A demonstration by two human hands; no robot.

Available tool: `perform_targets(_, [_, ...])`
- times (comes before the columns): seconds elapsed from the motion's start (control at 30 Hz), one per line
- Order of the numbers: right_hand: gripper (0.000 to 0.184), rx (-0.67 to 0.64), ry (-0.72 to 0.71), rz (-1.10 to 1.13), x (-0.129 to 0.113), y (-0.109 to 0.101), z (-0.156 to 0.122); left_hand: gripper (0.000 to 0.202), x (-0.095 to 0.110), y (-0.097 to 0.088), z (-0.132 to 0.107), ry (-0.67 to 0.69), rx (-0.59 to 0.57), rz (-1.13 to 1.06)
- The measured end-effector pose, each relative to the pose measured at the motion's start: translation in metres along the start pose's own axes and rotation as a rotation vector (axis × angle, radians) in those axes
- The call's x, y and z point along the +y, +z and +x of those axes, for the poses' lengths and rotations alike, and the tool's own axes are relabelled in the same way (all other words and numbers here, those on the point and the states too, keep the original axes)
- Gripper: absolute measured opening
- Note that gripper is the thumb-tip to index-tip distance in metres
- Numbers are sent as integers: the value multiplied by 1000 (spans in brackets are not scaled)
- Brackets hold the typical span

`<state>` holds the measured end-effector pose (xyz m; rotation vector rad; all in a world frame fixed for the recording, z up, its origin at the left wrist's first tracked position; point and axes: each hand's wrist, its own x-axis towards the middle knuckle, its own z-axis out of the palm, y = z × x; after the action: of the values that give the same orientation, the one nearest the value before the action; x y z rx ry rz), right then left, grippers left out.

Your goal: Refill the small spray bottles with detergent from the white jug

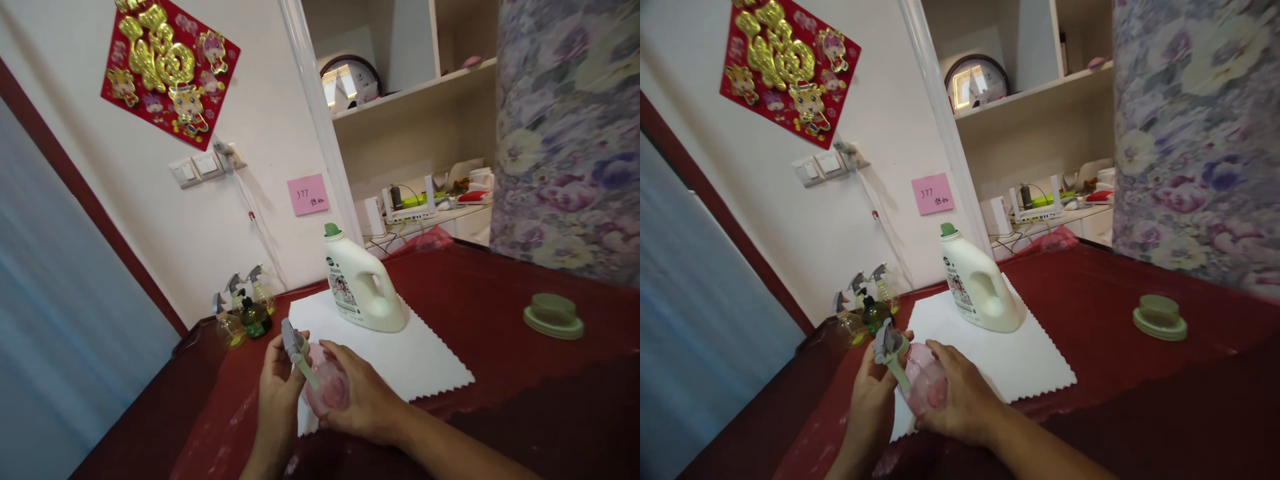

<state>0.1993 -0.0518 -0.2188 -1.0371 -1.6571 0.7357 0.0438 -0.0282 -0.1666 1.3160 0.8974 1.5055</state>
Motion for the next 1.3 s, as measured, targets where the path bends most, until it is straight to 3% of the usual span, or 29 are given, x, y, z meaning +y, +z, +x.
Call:
perform_targets(0.2, [107, -23, 37, 8, -1, 0, 0, 48, 13, 4, 4, -46, 71, 107])
perform_targets(0.37, [115, -31, 72, 34, -4, -1, 0, 52, 20, 3, -1, 32, 149, 197])
perform_targets(0.53, [116, -33, 85, 55, -2, -1, -1, 51, -3, -2, -5, -45, 101, 116])
perform_targets(0.63, [113, -33, 66, 53, -1, 0, -2, 50, -13, -2, -5, -10, 69, -17])
perform_targets(0.83, [117, -59, 68, 45, -4, -1, -2, 44, -6, 4, -5, 12, 147, -16])
perform_targets(1.03, [118, -64, 94, 65, -6, -3, -1, 44, -6, 2, 0, 9, 121, -136])
perform_targets(1.3, [118, -67, 103, 98, -4, -2, -1, 52, -8, 4, -1, -157, 83, -315])
